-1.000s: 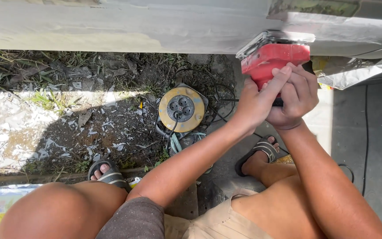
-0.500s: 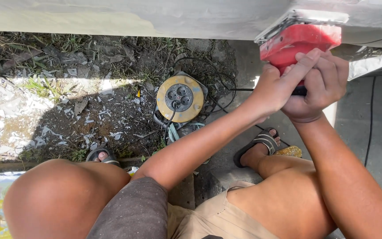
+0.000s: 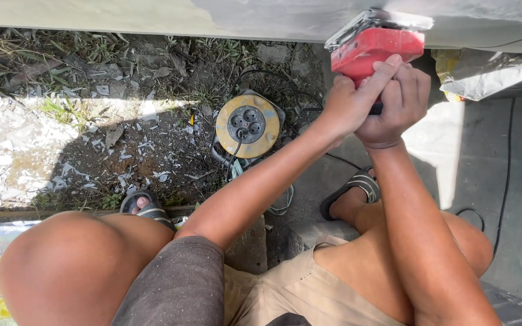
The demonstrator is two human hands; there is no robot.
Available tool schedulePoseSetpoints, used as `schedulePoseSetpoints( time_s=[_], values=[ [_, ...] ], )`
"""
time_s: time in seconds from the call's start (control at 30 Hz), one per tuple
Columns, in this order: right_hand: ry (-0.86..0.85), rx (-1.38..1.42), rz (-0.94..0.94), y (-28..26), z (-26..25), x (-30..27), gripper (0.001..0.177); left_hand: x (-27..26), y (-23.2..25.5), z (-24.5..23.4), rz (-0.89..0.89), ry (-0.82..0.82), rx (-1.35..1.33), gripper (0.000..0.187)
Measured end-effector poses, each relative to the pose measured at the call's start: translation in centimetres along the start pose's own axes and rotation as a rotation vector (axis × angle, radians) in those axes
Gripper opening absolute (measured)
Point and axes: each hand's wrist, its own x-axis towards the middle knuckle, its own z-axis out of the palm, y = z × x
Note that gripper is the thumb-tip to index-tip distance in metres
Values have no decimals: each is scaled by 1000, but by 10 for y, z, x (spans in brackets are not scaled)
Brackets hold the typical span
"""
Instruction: The person uses a red electric sander to smooth a section of a white car's body panel. They hold the tool with both hands and move it back and forth over the surface, which appears to be prepared with filler or primer.
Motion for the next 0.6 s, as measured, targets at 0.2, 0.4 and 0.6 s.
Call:
schedulePoseSetpoints(
  time_s=[0.2, 0.4, 0.6],
  values=[
    [60, -4, -68, -4, -8, 30, 19, -13, 25, 5, 206, 17, 0, 48],
    [115, -74, -158, 11, 6, -1, 28, -3, 5, -5, 77, -33, -23, 56],
    [110, -111, -184, 22, 5, -6, 27, -2, 10, 1, -15, -48, -34, 65]
  ],
)
